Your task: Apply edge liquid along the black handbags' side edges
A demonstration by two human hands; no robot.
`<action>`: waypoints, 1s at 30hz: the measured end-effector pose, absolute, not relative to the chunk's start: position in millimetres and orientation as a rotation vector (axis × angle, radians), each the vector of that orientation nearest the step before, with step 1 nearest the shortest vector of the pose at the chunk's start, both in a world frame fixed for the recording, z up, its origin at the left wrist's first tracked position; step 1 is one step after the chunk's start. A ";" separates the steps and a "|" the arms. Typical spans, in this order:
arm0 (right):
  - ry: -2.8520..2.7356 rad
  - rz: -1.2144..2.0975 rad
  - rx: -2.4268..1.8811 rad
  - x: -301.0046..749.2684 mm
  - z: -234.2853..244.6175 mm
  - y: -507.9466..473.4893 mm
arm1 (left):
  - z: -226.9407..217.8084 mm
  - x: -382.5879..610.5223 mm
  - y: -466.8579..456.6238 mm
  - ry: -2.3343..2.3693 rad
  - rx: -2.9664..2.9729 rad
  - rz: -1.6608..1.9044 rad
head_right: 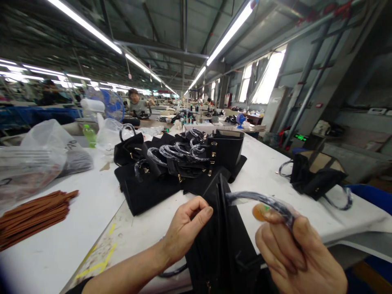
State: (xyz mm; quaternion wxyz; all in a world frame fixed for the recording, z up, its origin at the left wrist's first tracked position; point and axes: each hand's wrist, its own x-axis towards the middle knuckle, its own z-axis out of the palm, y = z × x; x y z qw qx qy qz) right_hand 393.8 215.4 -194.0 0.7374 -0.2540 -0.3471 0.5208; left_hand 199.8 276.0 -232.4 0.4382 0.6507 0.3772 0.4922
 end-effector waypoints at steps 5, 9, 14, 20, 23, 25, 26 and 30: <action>-0.720 1.078 -0.592 408.9 -200.2 215.3 | -237.8 212.5 275.8 0.904 1.610 1.121; -0.715 1.044 -0.573 418.9 -206.5 220.5 | -240.0 218.6 278.0 0.898 1.629 1.086; -0.715 1.055 -0.554 419.9 -206.2 228.2 | -235.9 220.3 281.5 0.874 1.620 1.107; -0.814 1.124 -0.447 417.6 -203.1 241.4 | -238.5 218.5 282.1 0.882 1.584 1.065; -0.804 1.160 -0.387 421.0 -202.1 250.2 | -241.7 215.4 282.8 0.881 1.584 1.050; -0.787 1.188 -0.339 425.5 -201.6 257.4 | -245.8 212.1 284.4 0.902 1.593 1.058; -0.776 1.203 -0.309 428.5 -201.5 261.4 | -248.6 210.1 285.5 0.916 1.599 1.064; -0.625 1.291 -0.171 441.3 -201.2 278.4 | -264.9 199.7 289.8 0.963 1.597 1.070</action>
